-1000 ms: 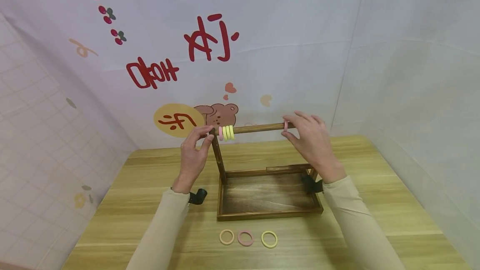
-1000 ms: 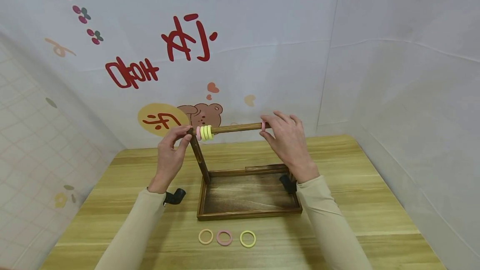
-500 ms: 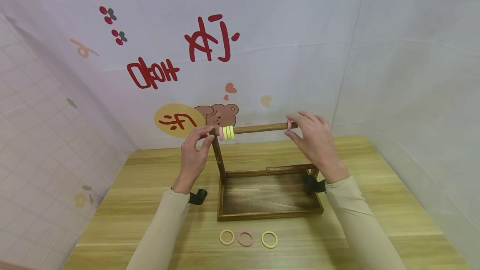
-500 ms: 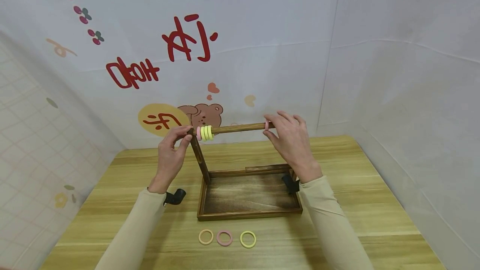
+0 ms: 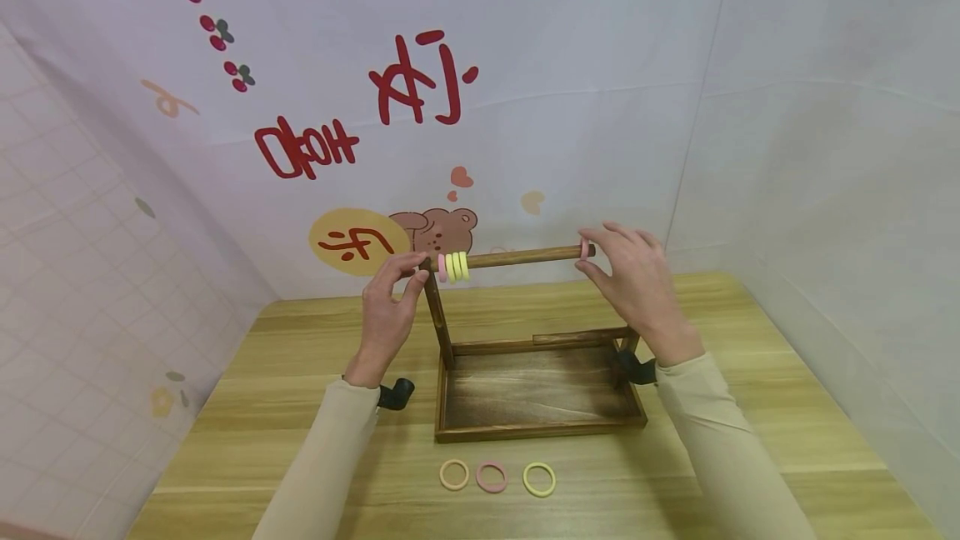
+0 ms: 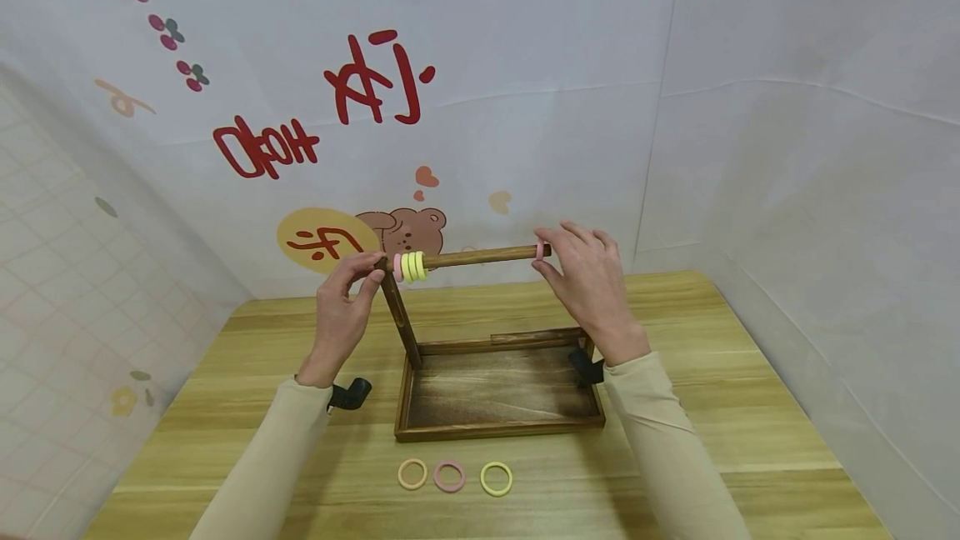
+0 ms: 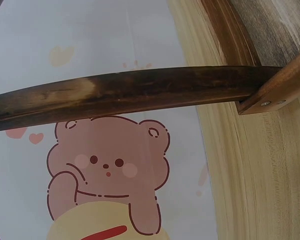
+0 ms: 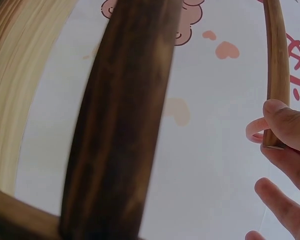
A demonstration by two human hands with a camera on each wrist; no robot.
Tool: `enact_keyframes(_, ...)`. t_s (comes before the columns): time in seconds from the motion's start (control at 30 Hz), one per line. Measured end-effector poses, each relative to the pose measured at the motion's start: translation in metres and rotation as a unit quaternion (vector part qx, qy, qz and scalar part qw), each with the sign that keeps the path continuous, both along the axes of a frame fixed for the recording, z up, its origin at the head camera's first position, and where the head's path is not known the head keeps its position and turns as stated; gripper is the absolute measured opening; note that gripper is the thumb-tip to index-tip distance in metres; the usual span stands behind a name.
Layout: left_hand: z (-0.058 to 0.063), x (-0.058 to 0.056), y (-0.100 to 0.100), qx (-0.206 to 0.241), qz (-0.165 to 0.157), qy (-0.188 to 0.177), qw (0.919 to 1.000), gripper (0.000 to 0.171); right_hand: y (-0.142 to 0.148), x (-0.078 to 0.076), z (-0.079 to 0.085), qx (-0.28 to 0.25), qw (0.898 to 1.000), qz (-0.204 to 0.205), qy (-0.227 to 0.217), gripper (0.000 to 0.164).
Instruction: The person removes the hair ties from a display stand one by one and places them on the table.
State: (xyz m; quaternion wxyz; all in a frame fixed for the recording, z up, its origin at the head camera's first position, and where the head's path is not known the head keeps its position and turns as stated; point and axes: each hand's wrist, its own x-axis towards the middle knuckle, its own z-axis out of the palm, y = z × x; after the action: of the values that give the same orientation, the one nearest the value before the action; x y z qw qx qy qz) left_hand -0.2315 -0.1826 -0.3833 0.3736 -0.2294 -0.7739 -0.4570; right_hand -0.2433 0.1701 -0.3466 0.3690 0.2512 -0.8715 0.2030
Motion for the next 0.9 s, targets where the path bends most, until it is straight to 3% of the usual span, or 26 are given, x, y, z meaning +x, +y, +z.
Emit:
enact_keyframes(0.4, 0.000, 0.000, -0.001, -0.001, -0.005, 0.001, 1.0000, 0.024, 0.005, 0.001, -0.002, 0.003, 1.000, -0.003, 0.002, 0.028)
enact_keyframes(0.67, -0.001, 0.000, -0.001, -0.003, -0.004, -0.003, 1.0000, 0.024, 0.010, 0.001, -0.004, 0.003, 1.000, -0.008, 0.006, 0.045)
enact_keyframes(0.9, -0.001, 0.000, -0.001, -0.003, 0.000, 0.005, 1.0000, 0.025, 0.013, 0.002, -0.004, 0.001, 1.000, -0.010, 0.006, 0.047)
